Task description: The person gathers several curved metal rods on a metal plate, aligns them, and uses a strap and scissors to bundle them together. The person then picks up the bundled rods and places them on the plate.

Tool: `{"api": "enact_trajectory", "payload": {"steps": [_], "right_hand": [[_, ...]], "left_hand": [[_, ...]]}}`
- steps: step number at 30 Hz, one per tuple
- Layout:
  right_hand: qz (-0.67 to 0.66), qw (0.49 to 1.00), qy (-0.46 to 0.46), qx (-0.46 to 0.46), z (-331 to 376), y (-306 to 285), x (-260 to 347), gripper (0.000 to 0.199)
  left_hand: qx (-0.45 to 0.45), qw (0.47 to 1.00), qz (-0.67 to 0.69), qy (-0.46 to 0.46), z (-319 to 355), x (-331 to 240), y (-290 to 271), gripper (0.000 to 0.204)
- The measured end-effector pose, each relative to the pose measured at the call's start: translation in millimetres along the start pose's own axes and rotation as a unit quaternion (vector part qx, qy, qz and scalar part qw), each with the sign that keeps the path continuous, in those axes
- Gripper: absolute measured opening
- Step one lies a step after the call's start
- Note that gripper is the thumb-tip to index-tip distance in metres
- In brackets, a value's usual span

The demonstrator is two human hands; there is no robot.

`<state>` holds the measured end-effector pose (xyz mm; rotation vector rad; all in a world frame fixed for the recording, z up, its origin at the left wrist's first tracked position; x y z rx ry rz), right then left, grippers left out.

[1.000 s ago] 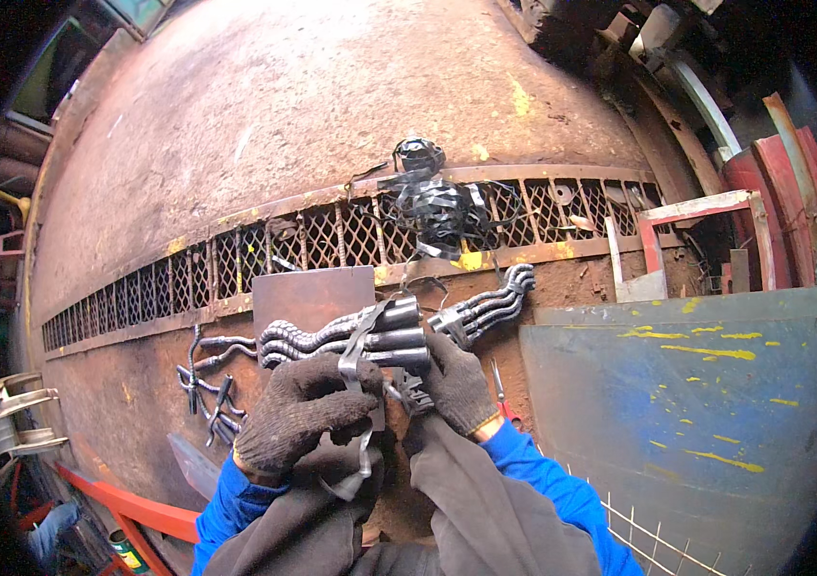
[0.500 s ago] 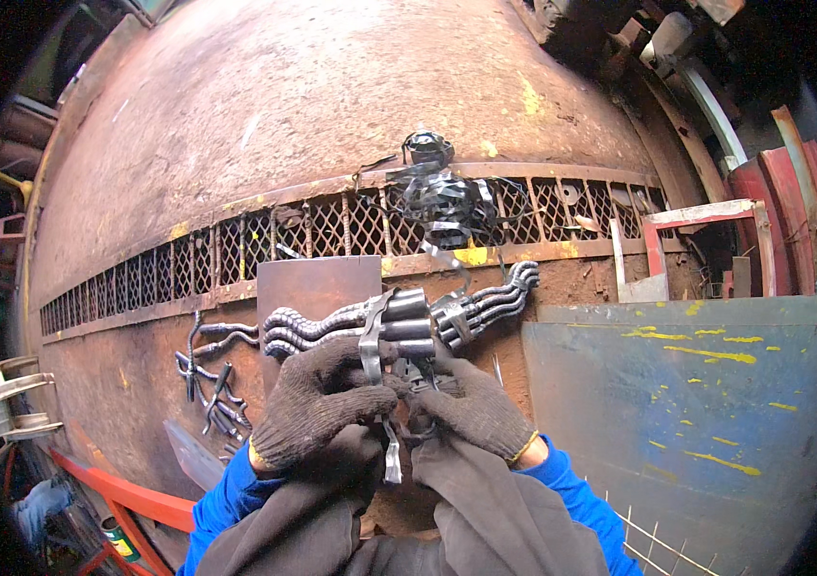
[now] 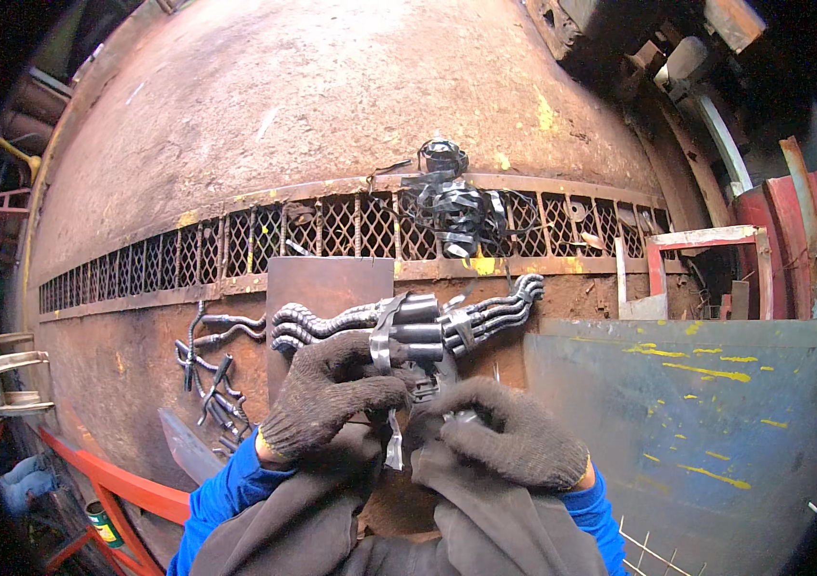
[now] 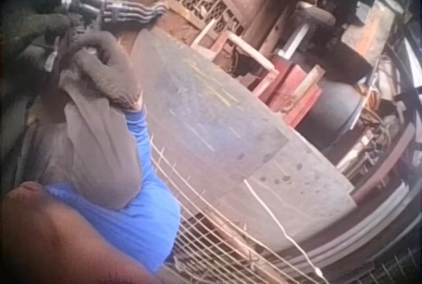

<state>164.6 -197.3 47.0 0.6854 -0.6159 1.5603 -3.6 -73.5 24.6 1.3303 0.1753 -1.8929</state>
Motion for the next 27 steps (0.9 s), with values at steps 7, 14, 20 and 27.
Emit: {"api": "enact_trajectory", "payload": {"steps": [7,14,20,27], "right_hand": [[0.314,0.937,0.054,-0.146,-40,-49,-50,0.037],[-0.192,0.897,-0.175,-0.357,-93,-123,-20,0.028],[-0.375,0.846,-0.189,-0.329,-101,-158,0,0.024],[-0.257,0.896,-0.196,-0.304,-99,-191,-21,0.024]], "left_hand": [[-0.028,1.0,-0.011,0.001,-4,-14,-2,0.029],[0.161,0.982,-0.1,0.02,12,-24,22,0.027],[0.298,0.91,-0.277,-0.076,29,12,23,0.046],[0.238,0.956,-0.158,-0.072,47,-32,-2,0.049]]}}
Point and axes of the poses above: each hand's wrist, its own z-axis away from the middle knuckle, its own y-axis out of the palm, x = y × z, the point moved 6 cm from there along -z, towards the middle knuckle, and after that the axes turned 3 degrees about z, right-handed, at the moved point
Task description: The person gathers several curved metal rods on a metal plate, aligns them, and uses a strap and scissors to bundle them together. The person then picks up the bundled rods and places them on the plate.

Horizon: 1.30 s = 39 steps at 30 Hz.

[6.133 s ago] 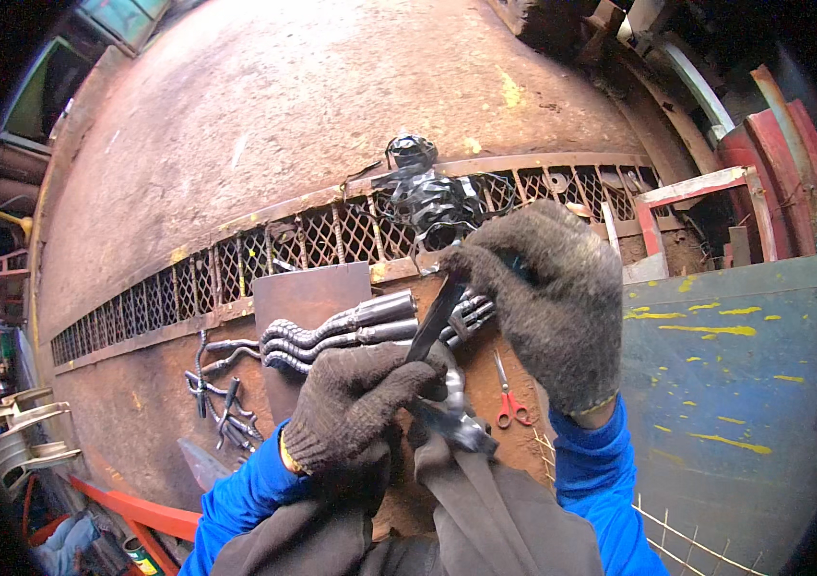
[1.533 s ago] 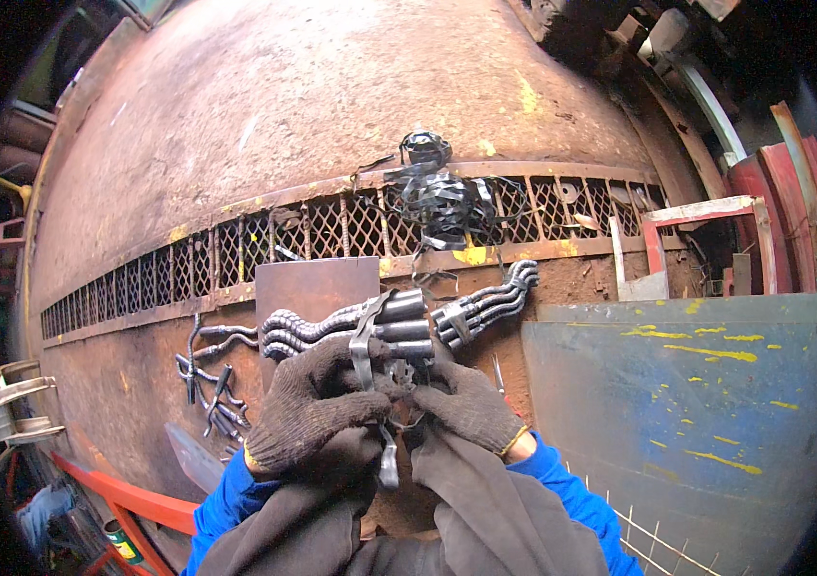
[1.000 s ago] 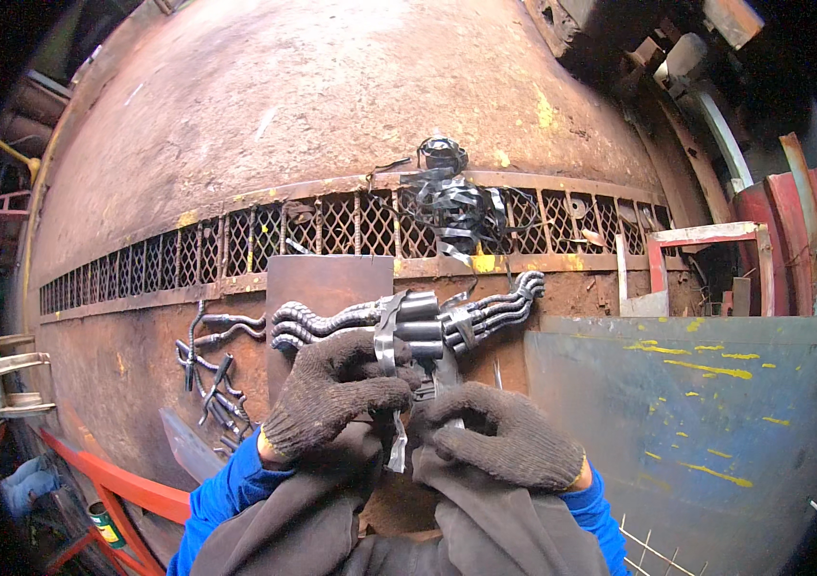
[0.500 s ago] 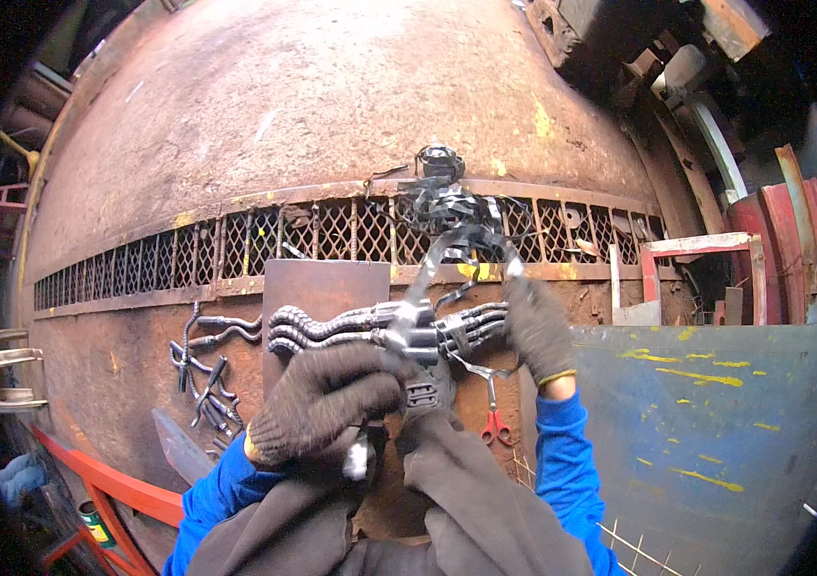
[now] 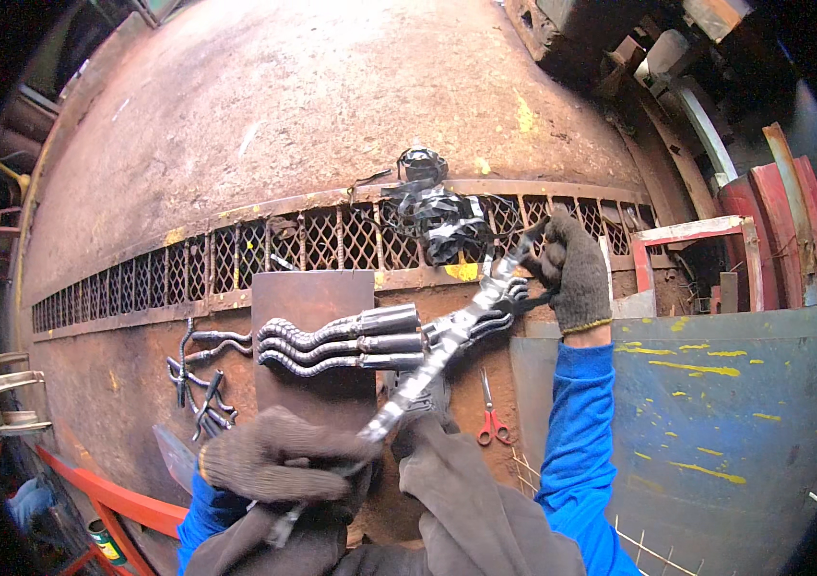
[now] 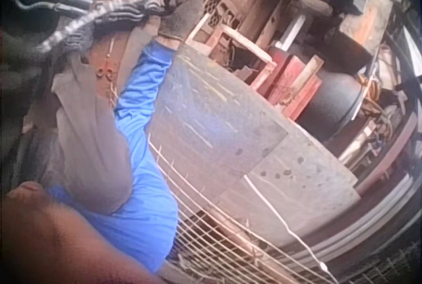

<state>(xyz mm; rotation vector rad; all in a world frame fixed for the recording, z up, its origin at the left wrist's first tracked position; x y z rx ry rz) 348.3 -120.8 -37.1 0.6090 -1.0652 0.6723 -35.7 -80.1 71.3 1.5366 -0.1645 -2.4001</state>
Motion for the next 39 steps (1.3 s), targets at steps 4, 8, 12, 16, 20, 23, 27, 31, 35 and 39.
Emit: {"api": "enact_trajectory", "payload": {"steps": [4,8,12,16,20,23,27,31,35,39], "right_hand": [[0.253,0.955,-0.143,0.053,36,19,27,0.01],[0.266,0.964,0.013,0.006,69,39,44,0.027],[0.268,0.963,-0.018,0.016,83,47,59,0.035],[0.298,0.951,-0.064,0.056,93,70,75,0.037],[0.198,0.975,-0.065,0.077,104,104,80,0.035],[0.11,0.984,-0.066,0.12,114,129,76,0.032],[0.082,0.978,0.002,0.194,144,149,77,0.034],[0.132,0.968,-0.044,0.211,158,149,58,0.038],[0.238,0.933,-0.155,0.222,163,153,48,0.043],[0.293,0.91,-0.213,0.201,172,155,52,0.045]], "left_hand": [[-0.158,0.972,0.133,0.108,32,-6,-22,0.051],[-0.283,0.901,0.218,0.245,42,-18,-49,0.049],[-0.374,0.884,0.084,0.267,40,-34,-61,0.032],[-0.479,0.784,-0.344,0.197,28,-72,-59,0.014],[-0.337,0.899,-0.187,0.209,-8,-67,-46,0.014],[-0.271,0.94,0.133,0.162,-41,-47,-19,0.021],[-0.279,0.899,0.286,0.179,-56,-27,-16,0.035],[-0.298,0.904,0.232,0.201,-51,-20,-12,0.044],[-0.295,0.91,0.218,0.19,-52,-16,-8,0.043],[-0.343,0.897,0.194,0.199,-51,-15,-18,0.036]]}}
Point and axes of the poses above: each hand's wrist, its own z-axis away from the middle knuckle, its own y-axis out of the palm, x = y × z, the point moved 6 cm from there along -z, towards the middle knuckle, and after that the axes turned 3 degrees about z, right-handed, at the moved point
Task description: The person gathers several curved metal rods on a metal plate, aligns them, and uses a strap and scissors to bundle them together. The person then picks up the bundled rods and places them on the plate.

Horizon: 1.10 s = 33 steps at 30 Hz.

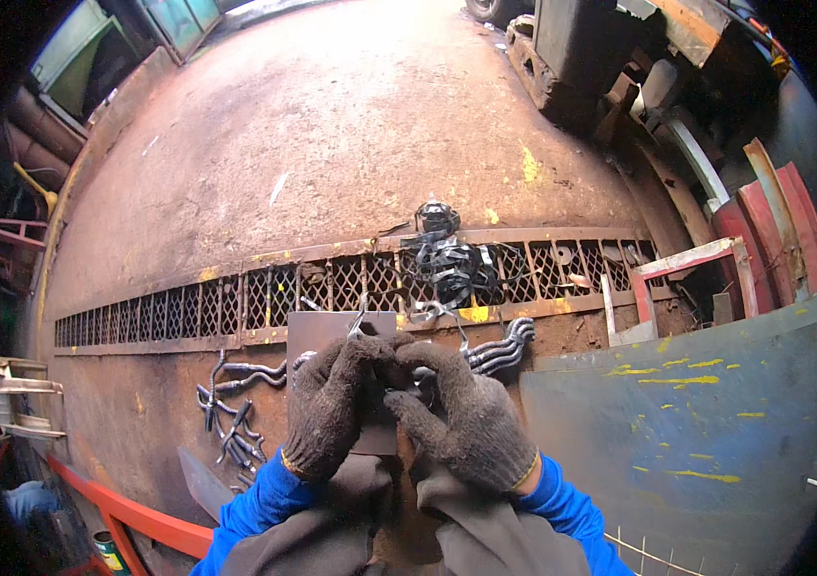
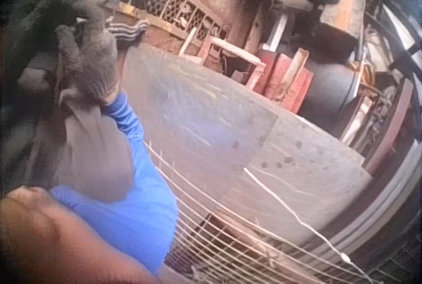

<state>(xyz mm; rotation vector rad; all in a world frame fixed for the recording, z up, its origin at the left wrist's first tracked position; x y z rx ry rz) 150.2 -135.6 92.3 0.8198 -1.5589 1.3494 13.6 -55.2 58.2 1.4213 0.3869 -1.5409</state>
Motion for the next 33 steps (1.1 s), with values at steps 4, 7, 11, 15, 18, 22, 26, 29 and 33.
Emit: {"api": "enact_trajectory", "payload": {"steps": [4,7,11,15,18,22,26,29,33], "right_hand": [[0.03,0.998,-0.026,0.046,7,-5,8,0.051],[-0.07,0.996,0.049,0.007,7,-9,-11,0.052],[-0.057,0.998,-0.019,-0.029,-3,-13,4,0.047],[-0.173,0.982,0.067,-0.018,-2,-7,-6,0.032],[-0.268,0.947,0.148,-0.095,-1,-6,-8,0.016],[-0.371,0.909,0.089,-0.169,0,-13,-16,0.018],[-0.444,0.871,0.088,-0.191,-3,-12,-29,0.021],[-0.477,0.849,0.109,-0.197,-7,-11,-31,0.024],[-0.346,0.903,0.203,-0.152,-3,-8,-37,0.026]], "left_hand": [[-0.022,1.0,-0.009,0.006,8,-13,-4,0.03],[0.038,0.997,-0.052,0.041,12,-23,-3,0.022],[0.08,0.945,-0.238,0.208,18,-28,8,0.017],[0.148,0.885,-0.336,0.287,19,-21,16,0.023],[0.094,0.899,-0.33,0.274,16,-21,19,0.026],[0.103,0.905,-0.336,0.24,13,-13,15,0.024],[0.101,0.902,-0.34,0.247,16,-19,16,0.023],[0.109,0.857,-0.403,0.303,15,-28,18,0.026],[0.139,0.867,-0.409,0.25,14,-11,21,0.026]]}}
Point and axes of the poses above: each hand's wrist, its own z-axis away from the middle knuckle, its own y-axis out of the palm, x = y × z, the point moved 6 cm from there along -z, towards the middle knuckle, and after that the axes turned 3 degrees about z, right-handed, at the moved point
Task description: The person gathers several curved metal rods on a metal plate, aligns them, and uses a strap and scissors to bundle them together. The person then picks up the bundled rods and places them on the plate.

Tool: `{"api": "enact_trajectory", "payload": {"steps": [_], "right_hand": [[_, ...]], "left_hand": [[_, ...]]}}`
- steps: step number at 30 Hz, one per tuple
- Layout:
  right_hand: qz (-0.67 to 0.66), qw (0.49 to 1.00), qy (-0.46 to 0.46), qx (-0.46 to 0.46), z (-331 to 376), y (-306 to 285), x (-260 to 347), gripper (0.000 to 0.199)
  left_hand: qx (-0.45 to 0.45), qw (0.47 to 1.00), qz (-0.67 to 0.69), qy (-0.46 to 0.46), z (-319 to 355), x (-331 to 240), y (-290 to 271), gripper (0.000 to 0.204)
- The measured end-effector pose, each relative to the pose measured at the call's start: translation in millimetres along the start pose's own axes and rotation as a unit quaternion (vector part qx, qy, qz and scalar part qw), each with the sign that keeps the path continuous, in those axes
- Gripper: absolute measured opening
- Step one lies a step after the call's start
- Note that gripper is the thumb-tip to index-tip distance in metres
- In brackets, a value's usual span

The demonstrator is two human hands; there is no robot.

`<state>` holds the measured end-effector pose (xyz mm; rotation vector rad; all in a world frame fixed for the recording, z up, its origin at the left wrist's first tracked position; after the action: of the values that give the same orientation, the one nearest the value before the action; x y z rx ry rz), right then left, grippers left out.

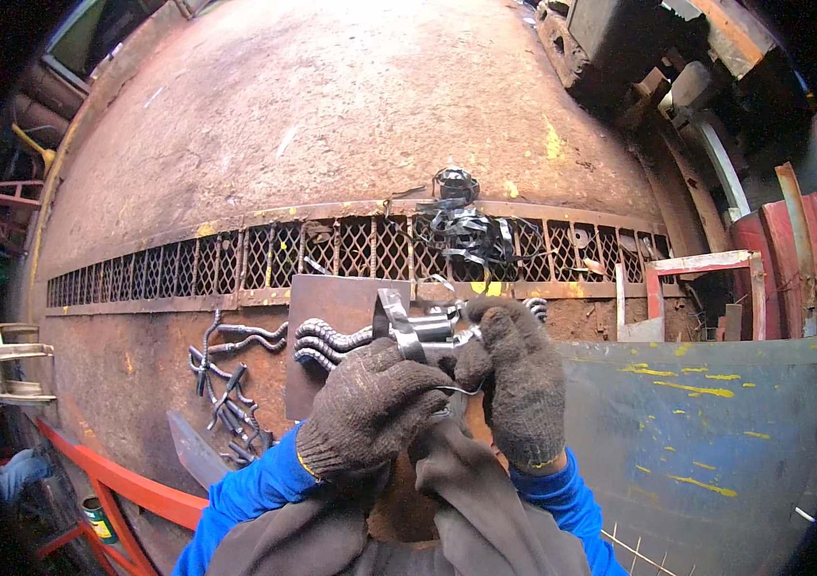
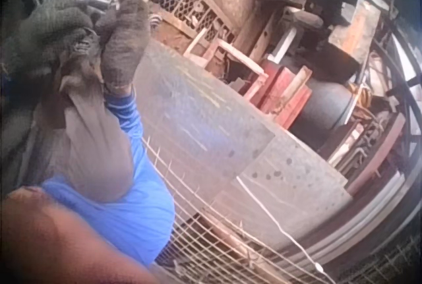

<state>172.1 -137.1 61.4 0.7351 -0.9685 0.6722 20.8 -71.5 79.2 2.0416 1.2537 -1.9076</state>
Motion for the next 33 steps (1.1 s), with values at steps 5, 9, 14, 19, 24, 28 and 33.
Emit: {"api": "enact_trajectory", "payload": {"steps": [5,9,14,19,24,28,33], "right_hand": [[0.121,0.99,0.031,0.062,-1,3,-2,0.028],[0.103,0.986,0.075,0.105,-2,10,4,0.033],[0.259,0.96,0.023,0.104,-4,-2,-3,0.033],[0.227,0.953,0.049,0.195,-9,3,-9,0.035],[0.141,0.954,0.135,0.229,-2,6,-9,0.038],[0.069,0.953,0.171,0.241,-3,7,-14,0.035],[0.143,0.949,0.134,0.247,-8,0,-25,0.034]], "left_hand": [[0.007,0.999,-0.043,0.026,-4,-6,-1,0.024],[0.007,0.997,-0.046,0.062,-7,-9,-2,0.022],[0.033,0.993,-0.085,0.07,-2,-10,1,0.026],[0.074,0.992,-0.061,0.08,-5,-10,8,0.024],[0.081,0.994,0.029,0.069,-5,-8,6,0.02],[0.09,0.973,0.214,-0.016,0,8,7,0.022],[0.103,0.916,0.332,-0.199,10,23,14,0.028]]}}
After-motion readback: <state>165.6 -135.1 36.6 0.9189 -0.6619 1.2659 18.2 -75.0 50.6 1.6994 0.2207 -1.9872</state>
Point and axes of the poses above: each hand's wrist, its own z-axis away from the middle knuckle, its own y-axis out of the palm, x = y × z, the point moved 6 cm from there along -z, towards the middle knuckle, and after that the axes turned 3 degrees about z, right-handed, at the moved point
